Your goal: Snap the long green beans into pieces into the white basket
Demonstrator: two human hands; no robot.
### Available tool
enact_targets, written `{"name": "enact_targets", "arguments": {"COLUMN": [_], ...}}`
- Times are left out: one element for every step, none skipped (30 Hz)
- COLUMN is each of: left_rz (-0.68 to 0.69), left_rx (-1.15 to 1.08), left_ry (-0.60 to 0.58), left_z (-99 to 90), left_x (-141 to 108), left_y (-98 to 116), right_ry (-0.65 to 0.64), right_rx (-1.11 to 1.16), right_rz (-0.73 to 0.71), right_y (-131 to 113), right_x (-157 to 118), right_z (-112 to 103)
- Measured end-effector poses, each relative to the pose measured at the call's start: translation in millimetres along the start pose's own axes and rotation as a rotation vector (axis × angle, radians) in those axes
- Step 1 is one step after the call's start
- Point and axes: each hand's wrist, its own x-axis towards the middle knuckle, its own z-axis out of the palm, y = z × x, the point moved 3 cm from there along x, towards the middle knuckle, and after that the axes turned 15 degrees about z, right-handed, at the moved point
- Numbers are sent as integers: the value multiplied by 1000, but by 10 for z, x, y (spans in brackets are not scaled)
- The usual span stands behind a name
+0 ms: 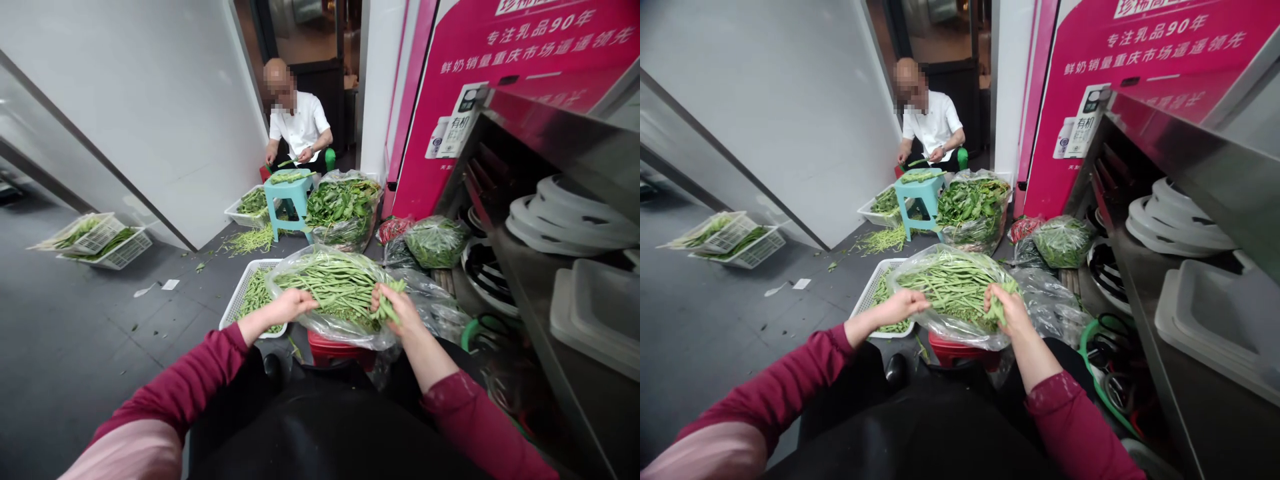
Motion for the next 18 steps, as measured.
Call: {"name": "enact_targets", "arguments": {"left_rz": [27,65,103,144,185,228,268,299,312,309,292,271,243,210,181,159,141,120], "left_rx": [5,26,49,61,58,41,20,1,-9,-9,-6,-10,-15,-17,-23,-41,-73,-118], "left_ry": [-34,-88,-154,-221,-285,-341,-377,-389,-373,-339,-294,-253,-218,-187,-161,-148,-148,-162], "left_z": [87,174,251,312,354,379,387,382,369,352,337,326,320,314,309,306,305,306], "left_x": [-12,-5,18,52,92,131,165,191,210,223,231,235,239,245,253,262,271,279], "left_y": [77,175,281,384,472,538,577,587,569,529,476,418,358,303,255,218,191,172], "right_ry": [48,50,7,-68,-152,-230,-295,-349,-388,-409,-419,-424,-425,-423,-420,-414,-401,-382], "right_rx": [20,-1,-52,-121,-186,-237,-268,-278,-267,-246,-226,-215,-216,-229,-246,-265,-285,-308], "right_rz": [51,132,224,306,362,394,411,422,433,444,456,463,467,465,459,446,423,389], "right_y": [37,101,186,278,364,437,492,527,545,549,545,538,532,528,526,521,512,496], "right_x": [42,76,98,103,94,73,46,17,-9,-31,-47,-59,-66,-70,-72,-71,-66,-59], "right_z": [-26,-19,19,77,142,204,256,295,320,332,336,336,337,339,343,350,355,358]}}
